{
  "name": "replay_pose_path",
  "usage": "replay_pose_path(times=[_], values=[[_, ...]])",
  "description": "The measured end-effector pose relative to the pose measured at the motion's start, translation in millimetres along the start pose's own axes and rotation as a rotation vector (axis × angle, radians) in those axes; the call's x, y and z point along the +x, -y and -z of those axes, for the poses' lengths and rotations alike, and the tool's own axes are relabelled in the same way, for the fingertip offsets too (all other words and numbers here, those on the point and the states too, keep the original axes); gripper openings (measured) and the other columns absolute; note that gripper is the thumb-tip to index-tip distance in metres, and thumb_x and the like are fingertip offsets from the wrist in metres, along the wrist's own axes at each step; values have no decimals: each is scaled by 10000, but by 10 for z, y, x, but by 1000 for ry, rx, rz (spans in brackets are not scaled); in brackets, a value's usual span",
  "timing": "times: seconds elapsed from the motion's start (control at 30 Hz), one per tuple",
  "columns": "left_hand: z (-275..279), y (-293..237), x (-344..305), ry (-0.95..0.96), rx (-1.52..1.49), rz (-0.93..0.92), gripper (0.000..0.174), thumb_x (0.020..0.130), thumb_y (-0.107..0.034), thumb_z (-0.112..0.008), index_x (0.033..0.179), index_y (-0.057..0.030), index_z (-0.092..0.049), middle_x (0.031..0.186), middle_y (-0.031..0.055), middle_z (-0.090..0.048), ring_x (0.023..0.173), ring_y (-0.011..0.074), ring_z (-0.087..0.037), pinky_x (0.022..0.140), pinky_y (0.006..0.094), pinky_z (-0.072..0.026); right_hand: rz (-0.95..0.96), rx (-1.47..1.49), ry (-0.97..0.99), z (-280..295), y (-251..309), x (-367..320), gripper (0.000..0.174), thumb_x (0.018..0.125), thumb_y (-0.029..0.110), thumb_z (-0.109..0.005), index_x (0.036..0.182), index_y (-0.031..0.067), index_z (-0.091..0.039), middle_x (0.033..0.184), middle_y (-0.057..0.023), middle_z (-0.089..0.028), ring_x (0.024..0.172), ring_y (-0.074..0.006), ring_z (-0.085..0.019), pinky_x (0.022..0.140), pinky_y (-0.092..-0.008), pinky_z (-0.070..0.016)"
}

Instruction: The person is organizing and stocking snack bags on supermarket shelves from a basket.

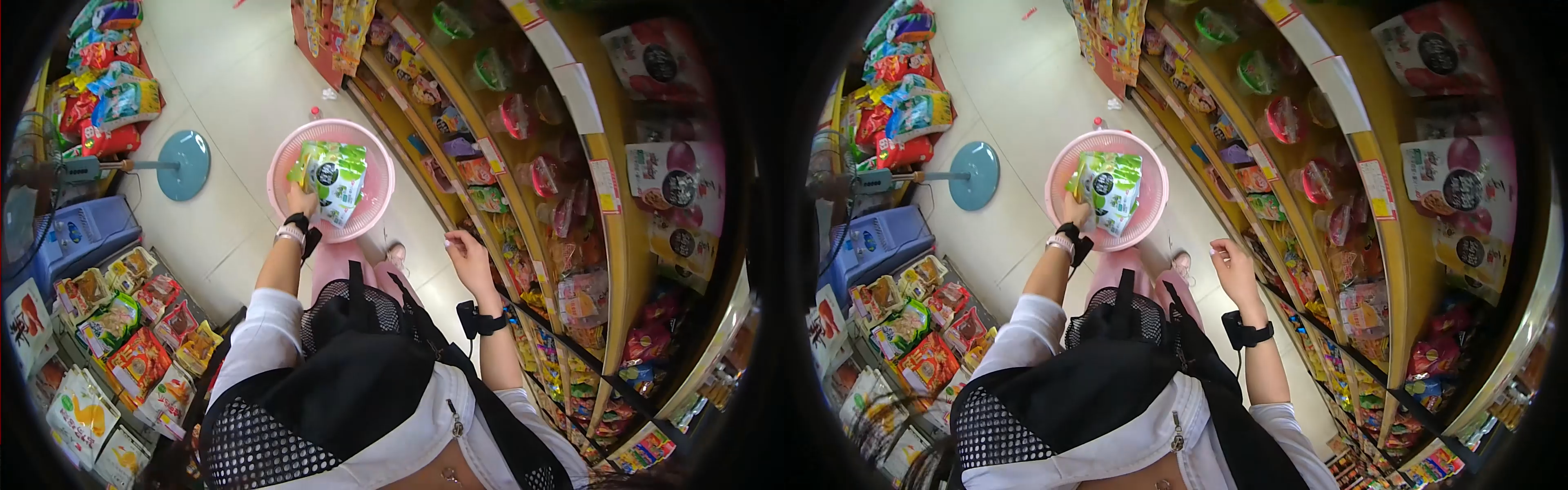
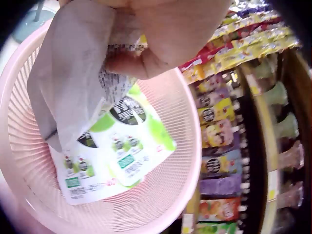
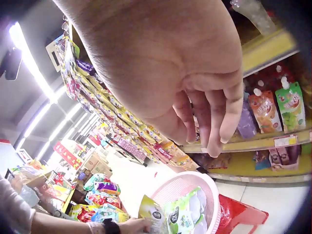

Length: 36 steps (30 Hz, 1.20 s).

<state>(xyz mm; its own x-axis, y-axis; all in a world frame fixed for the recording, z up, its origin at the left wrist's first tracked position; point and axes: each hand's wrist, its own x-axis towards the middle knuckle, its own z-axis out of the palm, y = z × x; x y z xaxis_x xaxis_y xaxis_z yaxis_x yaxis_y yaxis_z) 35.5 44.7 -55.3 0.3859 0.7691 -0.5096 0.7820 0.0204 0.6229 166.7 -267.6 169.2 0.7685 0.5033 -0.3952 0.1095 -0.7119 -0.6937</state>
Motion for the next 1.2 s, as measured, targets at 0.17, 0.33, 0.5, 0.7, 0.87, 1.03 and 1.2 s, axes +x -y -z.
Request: replay_pose_path(times=[0.17,0.33,0.5,0.7,0.87,1.03,1.2], values=[[371,-537,-546,104,-439,-256,397,649,-66,-610,1032,18,-549,895,138,-640,806,231,-615,737,344,-485,89,73,-50,144,43,-71,180,829,107,-585,981,13,-599,879,-106,-657,754,-185,-625,672,-279,-491],[542,-1490,-1379,410,-639,-450,445,685,-28,-579,1122,22,-513,980,105,-615,847,188,-593,741,301,-486,145,202,-41,325,178,-239,254,809,142,-635,1015,-2,-599,888,-118,-659,809,-160,-634,740,-281,-491],[288,-2310,-2338,757,-487,-665,563,744,-38,-590,1265,31,-389,1145,138,-546,1029,199,-538,867,314,-444,224,668,204,676,432,-551,806,805,139,-676,1422,104,-158,1311,-175,-401,1181,-246,-457,907,-333,-444],[-26,-2907,-2991,1207,-33,-1144,710,793,-41,-594,1417,-103,-262,1446,148,-240,1297,232,-310,988,343,-373,419,521,-237,1169,273,-1177,726,825,209,-664,1371,15,-228,1325,-145,-385,1156,-220,-452,980,-319,-357],[-39,-3498,-3579,1173,276,-1529,560,790,-26,-570,1327,-129,-449,1401,192,-305,1290,298,-326,1039,378,-289,363,734,-439,1591,-87,-1612,494,850,69,-575,1291,11,-359,1219,-85,-498,1127,-155,-463,944,-311,-393],[-333,-4139,-3852,836,15,-1881,587,809,-100,-591,1343,-36,-356,1341,212,-362,1250,327,-361,1037,385,-292,396,803,-704,2142,-220,-1883,439,820,23,-589,1231,3,-437,1175,-70,-536,1075,-158,-509,927,-309,-412],[-422,-4616,-4018,340,109,-2123,731,830,-309,-626,1327,85,-263,1225,269,-441,1116,355,-455,976,388,-350,555,777,-819,2765,-191,-1945,423,821,-22,-574,1219,-5,-434,1132,-71,-563,1028,-150,-542,900,-300,-433]])
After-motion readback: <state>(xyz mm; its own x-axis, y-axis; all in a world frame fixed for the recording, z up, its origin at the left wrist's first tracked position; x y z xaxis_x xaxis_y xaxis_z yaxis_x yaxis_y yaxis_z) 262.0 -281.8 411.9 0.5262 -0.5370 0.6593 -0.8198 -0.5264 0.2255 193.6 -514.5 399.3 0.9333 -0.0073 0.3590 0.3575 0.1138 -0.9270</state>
